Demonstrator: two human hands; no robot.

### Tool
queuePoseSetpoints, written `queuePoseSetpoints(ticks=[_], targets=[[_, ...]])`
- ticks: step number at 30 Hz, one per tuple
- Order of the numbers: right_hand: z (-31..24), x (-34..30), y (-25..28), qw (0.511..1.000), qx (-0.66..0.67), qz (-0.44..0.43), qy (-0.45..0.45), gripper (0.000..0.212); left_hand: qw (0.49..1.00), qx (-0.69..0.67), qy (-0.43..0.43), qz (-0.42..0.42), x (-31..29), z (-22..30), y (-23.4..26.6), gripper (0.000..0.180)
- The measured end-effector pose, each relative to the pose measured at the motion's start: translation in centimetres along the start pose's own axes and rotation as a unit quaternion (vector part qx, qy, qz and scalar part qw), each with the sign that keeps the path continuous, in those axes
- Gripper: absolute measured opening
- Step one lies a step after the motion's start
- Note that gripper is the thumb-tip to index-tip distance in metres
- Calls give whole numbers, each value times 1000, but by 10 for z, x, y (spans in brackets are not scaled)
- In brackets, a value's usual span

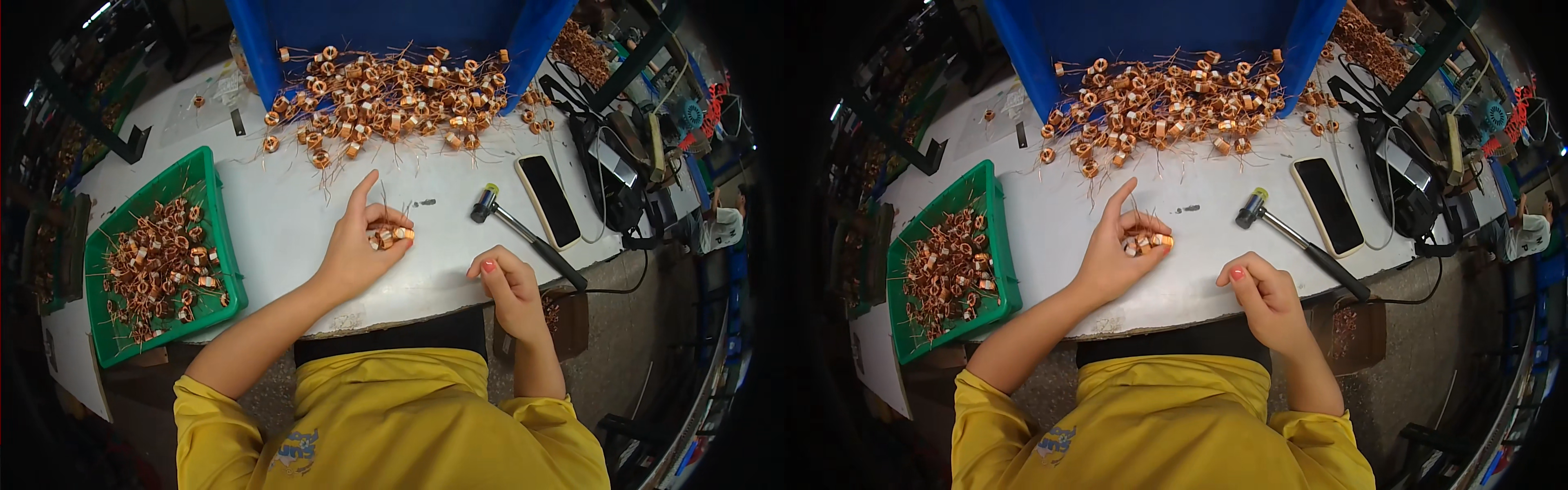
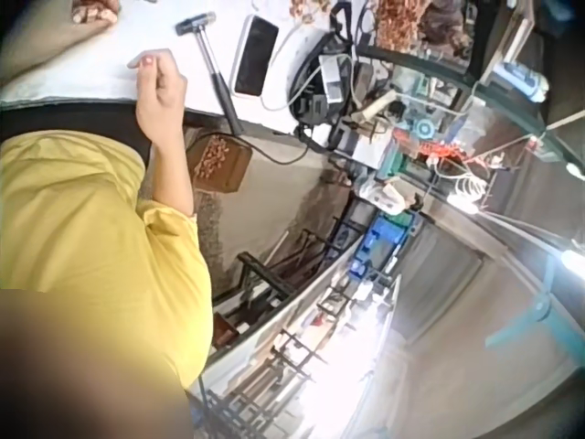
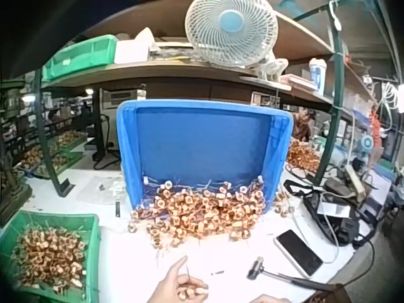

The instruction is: Assembling small copper wire coils into a metal armature core at a workbench.

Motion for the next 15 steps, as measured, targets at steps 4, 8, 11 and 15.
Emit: queuePoseSetpoints(ticks=[4, 8, 11, 15], targets=[[2, -3, -2, 1000, 3, 13, -6, 21, 999, -28, -10, -27, -3, 8, -5, 79], [4, -6, -2, 999, 14, 18, -31, 21, 997, -44, 9, -61, 2, 8, -9, 59], [8, -9, -1, 999, 24, 23, -29, 21, 998, -17, 12, -66, 0, 12, -11, 44], [12, -11, -1, 999, 42, 30, -4, 20, 996, 74, 6, -48, -1, 15, -12, 18]])
Point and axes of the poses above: each hand's wrist, its own x-axis towards the middle knuckle, its own y-axis out of the back of the hand, z = x × y, the point moved 2 cm from there along x, towards the middle knuckle, and after that the axes turned 6 degrees about z, right-handed, at the moved point
